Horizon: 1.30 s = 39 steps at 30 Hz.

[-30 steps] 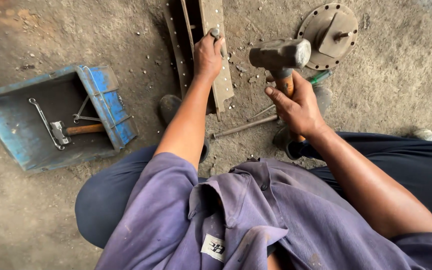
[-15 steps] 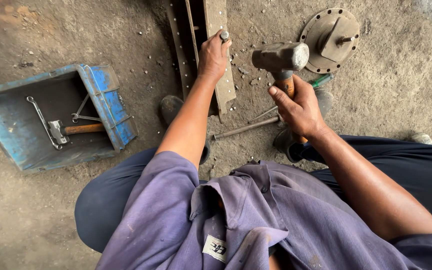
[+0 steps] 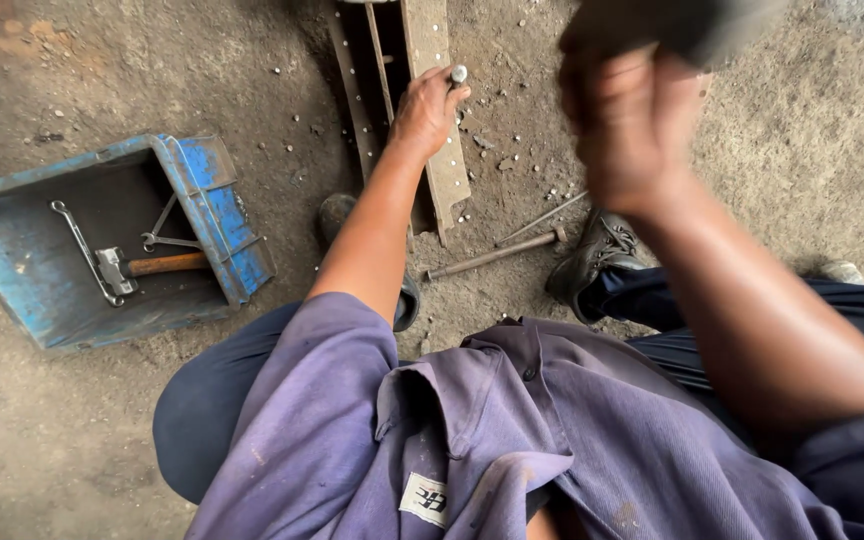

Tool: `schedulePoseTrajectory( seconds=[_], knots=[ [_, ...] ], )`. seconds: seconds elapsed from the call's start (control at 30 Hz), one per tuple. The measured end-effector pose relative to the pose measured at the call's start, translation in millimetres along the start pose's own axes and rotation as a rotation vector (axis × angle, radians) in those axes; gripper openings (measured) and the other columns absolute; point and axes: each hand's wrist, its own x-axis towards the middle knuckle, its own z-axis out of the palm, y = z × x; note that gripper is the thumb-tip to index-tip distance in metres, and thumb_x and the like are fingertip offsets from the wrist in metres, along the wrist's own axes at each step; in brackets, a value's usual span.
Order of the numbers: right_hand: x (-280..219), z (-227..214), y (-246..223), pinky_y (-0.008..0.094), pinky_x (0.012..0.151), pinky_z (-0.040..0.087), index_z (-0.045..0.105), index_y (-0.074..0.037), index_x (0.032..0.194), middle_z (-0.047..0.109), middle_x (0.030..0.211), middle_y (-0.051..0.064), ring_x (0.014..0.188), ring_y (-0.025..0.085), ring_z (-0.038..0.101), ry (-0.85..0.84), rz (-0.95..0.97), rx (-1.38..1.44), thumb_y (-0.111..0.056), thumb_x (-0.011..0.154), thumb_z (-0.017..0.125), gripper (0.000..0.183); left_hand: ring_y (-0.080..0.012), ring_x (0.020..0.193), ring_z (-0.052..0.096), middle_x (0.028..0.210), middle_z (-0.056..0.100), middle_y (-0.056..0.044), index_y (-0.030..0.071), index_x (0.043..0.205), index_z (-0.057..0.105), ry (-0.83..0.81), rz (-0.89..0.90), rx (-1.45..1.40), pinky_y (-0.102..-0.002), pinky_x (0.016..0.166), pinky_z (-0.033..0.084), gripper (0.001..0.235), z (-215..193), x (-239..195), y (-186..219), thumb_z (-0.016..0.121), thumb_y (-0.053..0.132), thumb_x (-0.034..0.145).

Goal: The person uses a hammer and a punch to drive out rivets from brake shoes. They repeatedly strike the punch to remove the rivets, working on the brake shoes placed on the floor.

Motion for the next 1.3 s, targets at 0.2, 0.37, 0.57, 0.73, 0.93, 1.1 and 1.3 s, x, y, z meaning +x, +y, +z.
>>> schedulePoseTrajectory(
  seconds=[0.2, 0.37, 0.57, 0.73, 0.93, 1.1, 1.3],
  knots=[
    [-30, 73, 85, 0.045, 0.067, 0.05, 0.061, -0.001, 0.104, 0.062, 0.082, 0.007, 0.074, 0.02, 0.059, -0.249, 0.502, -0.146, -0.052, 0.114, 0.043, 0.055, -0.0294, 0.112, 0.068, 0.12, 0.069, -0.014, 0.007, 0.124, 0.071, 0.084, 0.191, -0.042, -0.042, 0.1, 0.056, 0.03, 7, -12, -11, 0.062, 0.029, 0.105],
    [-19, 32, 47, 0.029, 0.052, 0.048, 0.056, -0.008, 0.096, 0.056, 0.076, -0.002, 0.062, 0.012, 0.052, -0.164, 0.621, 0.211, -0.053, 0.11, 0.043, 0.048, -0.0358, 0.122, 0.064, 0.131, 0.067, -0.017, 0.004, 0.133, 0.065, 0.043, 0.172, 0.023, -0.042, 0.108, 0.052, 0.04, 5, -11, -14, 0.067, 0.027, 0.1],
    [-19, 29, 47, 0.029, 0.051, 0.037, 0.059, -0.004, 0.098, 0.053, 0.074, 0.003, 0.062, 0.013, 0.047, 0.017, 0.094, 0.212, -0.054, 0.112, 0.042, 0.054, -0.0378, 0.121, 0.061, 0.138, 0.058, -0.017, 0.005, 0.14, 0.054, 0.0, 0.074, -0.017, -0.045, 0.104, 0.043, 0.054, 12, 2, -19, 0.066, 0.032, 0.095],
    [-48, 76, 97, 0.041, 0.064, 0.048, 0.062, -0.006, 0.093, 0.063, 0.072, 0.005, 0.066, 0.018, 0.06, -0.321, 0.686, -0.152, -0.054, 0.108, 0.046, 0.053, -0.0423, 0.123, 0.059, 0.131, 0.062, -0.023, 0.0, 0.131, 0.061, 0.151, 0.207, 0.06, -0.047, 0.104, 0.047, 0.049, 23, -8, -43, 0.07, 0.036, 0.099],
    [-46, 37, 79, 0.036, 0.06, 0.052, 0.062, 0.0, 0.1, 0.063, 0.078, 0.006, 0.067, 0.018, 0.058, -0.205, 0.687, 0.038, -0.047, 0.108, 0.057, 0.048, -0.042, 0.116, 0.061, 0.124, 0.066, -0.023, 0.001, 0.126, 0.066, 0.101, 0.319, -0.003, -0.048, 0.101, 0.049, 0.043, 21, -3, -32, 0.065, 0.035, 0.099],
    [-33, 12, 43, 0.031, 0.06, 0.053, 0.051, -0.003, 0.127, 0.062, 0.089, 0.0, 0.071, 0.012, 0.058, -0.148, 0.585, 0.339, -0.03, 0.093, 0.074, 0.049, -0.0407, 0.102, 0.071, 0.107, 0.074, -0.02, 0.003, 0.11, 0.072, 0.345, 0.257, -0.203, -0.047, 0.09, 0.056, 0.031, 11, -3, -15, 0.065, 0.032, 0.102],
    [-55, 12, 24, 0.041, 0.089, 0.053, 0.059, 0.007, 0.132, 0.069, 0.114, 0.015, 0.104, 0.021, 0.065, -0.175, 0.191, 0.118, -0.023, 0.107, 0.071, 0.041, -0.0348, 0.09, 0.075, 0.096, 0.075, -0.02, 0.005, 0.109, 0.071, 0.175, 0.114, -0.205, -0.045, 0.083, 0.058, 0.032, 7, -31, -8, 0.062, 0.034, 0.101]
  ],
)
